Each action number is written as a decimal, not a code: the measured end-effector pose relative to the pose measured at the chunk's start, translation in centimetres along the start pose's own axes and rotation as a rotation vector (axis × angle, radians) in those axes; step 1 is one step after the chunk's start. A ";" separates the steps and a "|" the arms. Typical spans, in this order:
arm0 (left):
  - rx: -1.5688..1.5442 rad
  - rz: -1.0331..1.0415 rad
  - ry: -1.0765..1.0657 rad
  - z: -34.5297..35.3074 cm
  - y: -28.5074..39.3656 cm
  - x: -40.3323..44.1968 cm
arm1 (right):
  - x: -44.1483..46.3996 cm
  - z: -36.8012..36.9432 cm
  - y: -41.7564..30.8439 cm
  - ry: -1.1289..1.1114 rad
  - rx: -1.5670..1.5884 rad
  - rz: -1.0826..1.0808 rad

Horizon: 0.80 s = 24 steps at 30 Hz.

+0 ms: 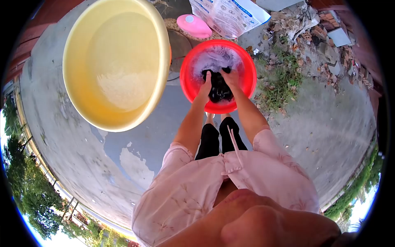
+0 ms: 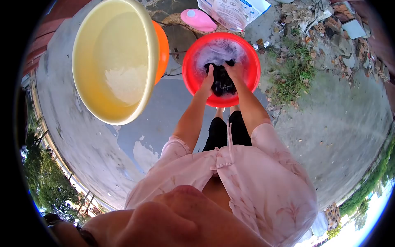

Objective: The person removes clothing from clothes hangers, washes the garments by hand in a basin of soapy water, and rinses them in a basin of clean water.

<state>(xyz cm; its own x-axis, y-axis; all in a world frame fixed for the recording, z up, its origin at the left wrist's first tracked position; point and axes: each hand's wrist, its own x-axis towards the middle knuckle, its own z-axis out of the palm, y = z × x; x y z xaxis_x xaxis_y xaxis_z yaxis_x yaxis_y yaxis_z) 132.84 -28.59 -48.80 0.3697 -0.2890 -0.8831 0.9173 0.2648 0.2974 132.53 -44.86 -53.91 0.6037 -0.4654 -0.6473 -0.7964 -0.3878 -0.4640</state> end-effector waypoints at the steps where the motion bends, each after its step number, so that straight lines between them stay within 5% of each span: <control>1: 0.000 0.006 -0.008 0.3 0.1 0.9 | 0.5 -0.6 -0.6 0.009 0.000 -0.006; 3: -0.155 -0.148 -0.117 0.2 -0.3 2.0 | 0.4 -0.4 0.1 -0.084 0.213 -0.037; 7: -0.305 -0.054 -0.366 1.5 2.0 0.2 | -9.7 -3.0 -4.7 0.018 0.691 -0.284; 11: -0.355 0.065 -0.558 0.9 1.1 1.1 | -15.7 -3.9 -7.4 0.137 0.400 -0.406; 15: -0.633 0.038 -0.836 0.0 0.4 -0.3 | -12.4 -4.2 -7.5 0.142 0.281 -0.250; 19: -0.427 0.177 -0.411 -0.3 2.0 -3.2 | -6.5 -4.8 -4.4 0.326 0.268 -0.274; 23: 0.369 0.517 -0.058 -0.5 3.7 -9.3 | -9.5 -7.4 -4.1 0.196 0.229 -0.135; 24: 0.632 0.690 -0.007 -0.7 3.8 -10.3 | -10.2 -7.7 -3.6 0.303 0.121 -0.315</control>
<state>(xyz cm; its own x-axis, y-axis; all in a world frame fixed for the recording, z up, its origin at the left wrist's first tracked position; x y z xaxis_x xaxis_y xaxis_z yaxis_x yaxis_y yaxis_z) 132.43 -23.95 -38.85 0.8613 -0.2606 -0.4361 0.4039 -0.1693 0.8990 129.50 -44.82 -40.98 0.7859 -0.5585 -0.2656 -0.5598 -0.4601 -0.6892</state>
